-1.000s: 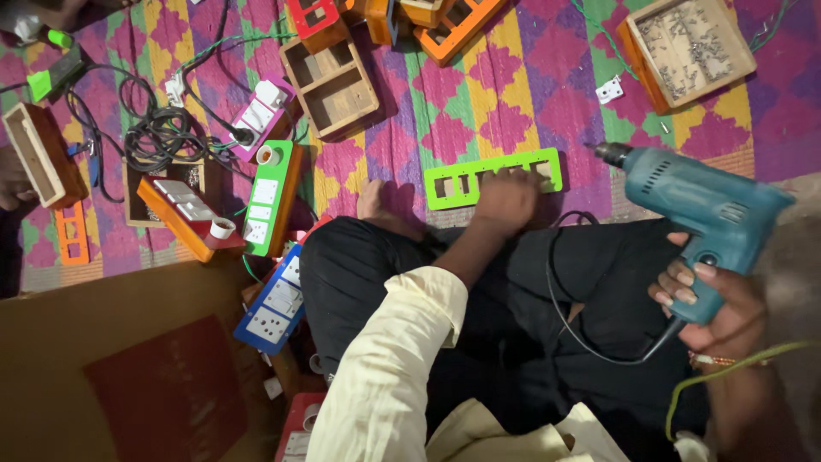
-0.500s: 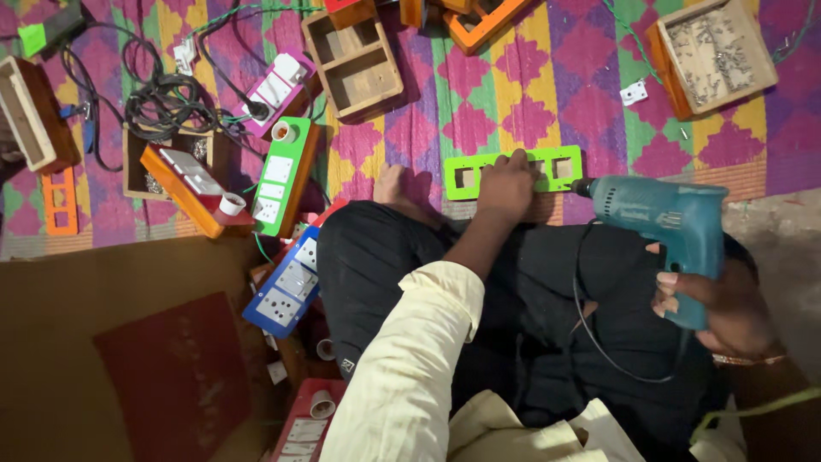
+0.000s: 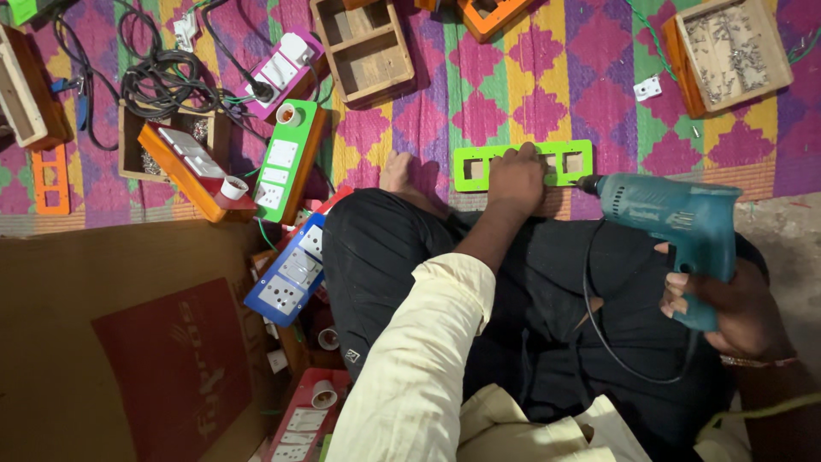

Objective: The person sits on the floor and uses a corded drill to fasten screws into multiple colorful plastic electrical extension boards. They handle several boards one by one, drilling into each unit while surrounded by loose components and other finished boards.

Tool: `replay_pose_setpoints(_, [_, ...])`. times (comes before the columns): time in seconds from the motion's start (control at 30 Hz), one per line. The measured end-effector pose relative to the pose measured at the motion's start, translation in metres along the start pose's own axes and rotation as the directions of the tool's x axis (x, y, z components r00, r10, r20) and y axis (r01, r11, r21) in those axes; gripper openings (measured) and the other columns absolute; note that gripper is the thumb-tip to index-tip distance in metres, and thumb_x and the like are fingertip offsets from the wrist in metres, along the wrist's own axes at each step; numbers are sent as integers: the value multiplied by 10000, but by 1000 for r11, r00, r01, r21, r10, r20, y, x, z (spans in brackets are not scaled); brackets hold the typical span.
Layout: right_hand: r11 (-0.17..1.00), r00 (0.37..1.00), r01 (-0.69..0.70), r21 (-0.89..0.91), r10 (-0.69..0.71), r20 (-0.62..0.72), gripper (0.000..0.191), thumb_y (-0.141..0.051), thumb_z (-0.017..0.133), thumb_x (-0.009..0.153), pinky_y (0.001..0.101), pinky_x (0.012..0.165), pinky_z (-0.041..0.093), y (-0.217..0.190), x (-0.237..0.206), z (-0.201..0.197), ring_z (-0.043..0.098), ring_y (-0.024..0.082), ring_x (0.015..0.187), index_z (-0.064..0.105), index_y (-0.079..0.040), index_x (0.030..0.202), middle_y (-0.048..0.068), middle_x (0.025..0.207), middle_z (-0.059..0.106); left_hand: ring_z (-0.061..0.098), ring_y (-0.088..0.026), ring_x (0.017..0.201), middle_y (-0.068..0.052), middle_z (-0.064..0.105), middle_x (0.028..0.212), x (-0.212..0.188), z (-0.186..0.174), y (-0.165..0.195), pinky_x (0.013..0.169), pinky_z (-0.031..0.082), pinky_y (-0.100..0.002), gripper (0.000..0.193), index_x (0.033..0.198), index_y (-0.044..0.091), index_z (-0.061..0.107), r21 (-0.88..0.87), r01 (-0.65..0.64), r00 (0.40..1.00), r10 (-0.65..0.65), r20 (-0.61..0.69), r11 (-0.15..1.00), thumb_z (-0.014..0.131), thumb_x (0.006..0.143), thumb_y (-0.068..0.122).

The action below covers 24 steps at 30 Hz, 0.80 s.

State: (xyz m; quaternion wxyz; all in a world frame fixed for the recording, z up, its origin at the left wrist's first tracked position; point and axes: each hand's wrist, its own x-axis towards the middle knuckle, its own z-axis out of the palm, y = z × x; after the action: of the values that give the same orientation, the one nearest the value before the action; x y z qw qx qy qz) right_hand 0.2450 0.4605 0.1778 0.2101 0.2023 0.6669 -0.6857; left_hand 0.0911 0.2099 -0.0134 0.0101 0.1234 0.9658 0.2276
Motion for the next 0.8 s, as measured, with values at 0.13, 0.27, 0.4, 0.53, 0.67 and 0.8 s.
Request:
replay_pose_setpoints(0.13, [997,1000,-21,-75,20,-15,485,-92,688,891,430,577,554,2,1,0,592,206,611,589,72,1336,124,733,565,644,-282,980,-54,639,1038,0,3,-1,858,487,-490,198,888,115,737,10,-3,1000,3,-11,1000,587,900,243])
replay_pose_setpoints(0.27, [987,998,-59,-148,54,-42,479,-85,684,866,433,586,558,-4,5,-5,618,208,627,592,71,1309,112,783,601,643,-285,965,-57,639,1036,-1,5,-1,842,491,-491,186,885,120,743,-7,-8,999,8,-38,1000,593,887,231])
replay_pose_setpoints(0.4, [636,830,544,-547,-312,462,339,-209,648,912,313,679,575,-30,12,-6,682,126,757,648,1,1178,73,1133,657,643,-287,970,-55,638,1035,0,0,1,837,493,-490,163,877,137,752,-6,-6,1000,6,-25,1000,616,852,222])
replay_pose_setpoints(0.53, [816,968,-252,-521,210,-140,358,-215,751,852,419,642,521,-58,24,15,650,281,631,681,49,1082,206,713,640,642,-284,990,-49,636,1052,0,-11,6,830,494,-487,139,867,149,757,-6,-4,1000,4,18,1000,636,854,216])
replay_pose_setpoints(0.67, [683,961,-270,-679,233,-148,385,-265,811,865,437,633,524,-86,36,33,676,302,631,633,35,1026,206,712,657,636,-284,981,-53,631,1043,-1,-24,10,838,493,-484,146,867,163,763,-34,-6,999,7,42,999,652,783,207])
replay_pose_setpoints(0.8, [601,895,-423,-678,395,-208,400,-284,826,820,469,654,521,-99,58,34,649,330,620,623,49,906,209,698,622,635,-274,991,-51,630,1048,-1,-29,14,840,493,-474,152,840,177,769,-28,2,997,1,83,1000,667,734,219])
